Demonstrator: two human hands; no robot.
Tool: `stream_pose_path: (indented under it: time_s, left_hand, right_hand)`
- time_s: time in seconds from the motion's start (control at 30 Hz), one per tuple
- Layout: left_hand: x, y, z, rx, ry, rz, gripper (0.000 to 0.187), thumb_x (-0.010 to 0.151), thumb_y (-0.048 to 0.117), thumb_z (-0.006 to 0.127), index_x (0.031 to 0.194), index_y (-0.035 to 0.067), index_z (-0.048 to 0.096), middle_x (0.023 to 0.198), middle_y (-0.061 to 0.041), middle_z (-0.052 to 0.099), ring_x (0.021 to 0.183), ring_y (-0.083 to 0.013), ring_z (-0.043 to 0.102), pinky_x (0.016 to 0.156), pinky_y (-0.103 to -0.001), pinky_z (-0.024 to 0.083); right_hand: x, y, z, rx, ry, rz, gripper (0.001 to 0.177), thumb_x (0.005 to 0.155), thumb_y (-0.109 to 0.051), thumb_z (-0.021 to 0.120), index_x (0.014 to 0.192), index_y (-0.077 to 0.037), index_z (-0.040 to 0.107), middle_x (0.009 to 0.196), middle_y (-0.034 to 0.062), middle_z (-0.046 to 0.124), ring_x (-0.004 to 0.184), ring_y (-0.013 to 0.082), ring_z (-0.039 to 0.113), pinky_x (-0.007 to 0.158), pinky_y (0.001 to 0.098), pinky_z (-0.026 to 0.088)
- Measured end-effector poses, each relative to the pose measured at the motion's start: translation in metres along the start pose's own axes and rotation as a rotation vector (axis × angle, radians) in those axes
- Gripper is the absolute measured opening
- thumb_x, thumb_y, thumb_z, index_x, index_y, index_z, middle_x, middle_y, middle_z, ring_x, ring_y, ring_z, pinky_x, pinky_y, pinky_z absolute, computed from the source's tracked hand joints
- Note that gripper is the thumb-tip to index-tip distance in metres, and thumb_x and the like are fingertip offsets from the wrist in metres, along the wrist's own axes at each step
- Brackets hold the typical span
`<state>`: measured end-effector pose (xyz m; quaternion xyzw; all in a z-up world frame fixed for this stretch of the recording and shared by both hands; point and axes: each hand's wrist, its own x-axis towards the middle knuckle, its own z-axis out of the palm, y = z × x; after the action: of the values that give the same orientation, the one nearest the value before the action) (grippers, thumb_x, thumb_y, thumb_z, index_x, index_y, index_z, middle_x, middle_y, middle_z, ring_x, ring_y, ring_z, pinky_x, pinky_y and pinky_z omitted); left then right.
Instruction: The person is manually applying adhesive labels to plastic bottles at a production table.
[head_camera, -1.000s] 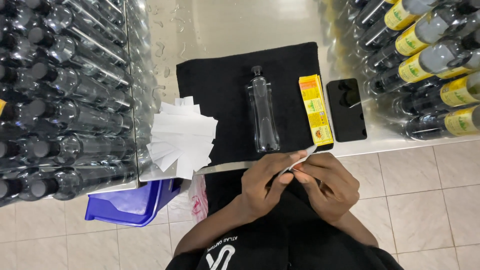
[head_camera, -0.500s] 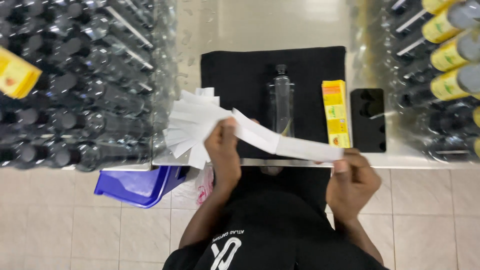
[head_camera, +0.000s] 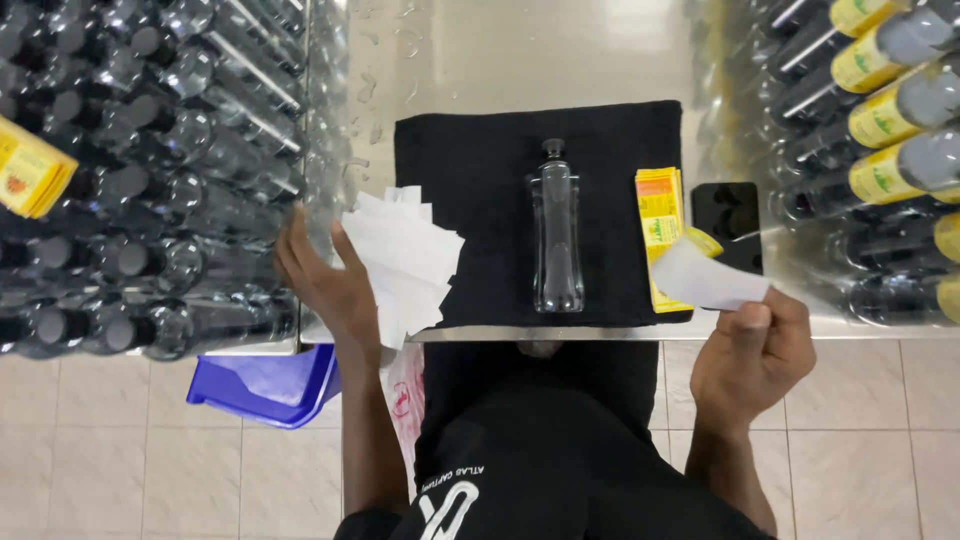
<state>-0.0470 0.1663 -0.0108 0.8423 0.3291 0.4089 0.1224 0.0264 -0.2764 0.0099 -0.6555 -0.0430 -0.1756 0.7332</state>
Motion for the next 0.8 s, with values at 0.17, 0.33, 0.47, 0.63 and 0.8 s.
stream_pose_path:
  time_s: [0.17, 0.33, 0.47, 0.63, 0.8]
  left_hand:
    - [-0.045, 0.128, -0.044, -1.263, -0.909, -0.490, 0.067, 0.113, 0.053, 0.043, 0.116, -0.007, 0.073, 0.100, -0.025, 0.078, 0.090, -0.0332, 0.078, 0.080, -0.042, 0.066]
    - [-0.056, 0.145, -0.044, -1.438, -1.189, -0.628, 0.066, 0.107, 0.060, 0.050, 0.131, 0.002, 0.069, 0.112, -0.021, 0.074, 0.099, -0.0300, 0.078, 0.091, -0.048, 0.066]
    - [-0.044, 0.143, -0.044, -1.492, -1.218, -0.765, 0.072, 0.103, 0.060, 0.058, 0.146, 0.003, 0.053, 0.135, -0.025, 0.063, 0.115, -0.0345, 0.070, 0.104, -0.048, 0.058]
    - [-0.059, 0.135, -0.029, -1.540, -1.242, -0.813, 0.065, 0.103, 0.053, 0.058, 0.147, 0.005, 0.049, 0.138, -0.021, 0.058, 0.124, -0.0401, 0.064, 0.110, -0.051, 0.052]
    - [-0.073, 0.127, -0.018, -1.509, -1.050, -0.959, 0.049, 0.106, 0.032, 0.068, 0.142, 0.002, 0.053, 0.140, -0.023, 0.058, 0.130, -0.0367, 0.062, 0.114, -0.052, 0.050]
  right_hand:
    - [-0.003, -0.049, 0.077, -0.082, -0.483, -0.602, 0.023, 0.108, -0.013, 0.060, 0.101, -0.005, 0.081, 0.103, 0.0221, 0.082, 0.104, 0.0446, 0.080, 0.096, 0.0577, 0.060]
    - [-0.006, -0.082, 0.108, -0.259, -0.792, -0.790, 0.026, 0.108, -0.021, 0.060, 0.106, -0.022, 0.086, 0.124, 0.0065, 0.083, 0.122, 0.0370, 0.076, 0.109, 0.0560, 0.053]
    - [0.008, -0.078, 0.093, -0.413, -0.889, -0.818, 0.019, 0.107, -0.018, 0.065, 0.111, -0.021, 0.082, 0.136, 0.0097, 0.076, 0.131, 0.0418, 0.068, 0.111, 0.0618, 0.051]
    - [0.014, -0.064, 0.070, -0.474, -0.898, -0.716, 0.022, 0.102, -0.014, 0.070, 0.117, -0.024, 0.083, 0.140, 0.0092, 0.074, 0.134, 0.0409, 0.067, 0.111, 0.0589, 0.051]
    - [0.022, -0.061, 0.067, -0.410, -0.894, -0.624, 0.017, 0.095, -0.014, 0.079, 0.111, -0.017, 0.085, 0.138, 0.0128, 0.076, 0.131, 0.0428, 0.069, 0.104, 0.0552, 0.056]
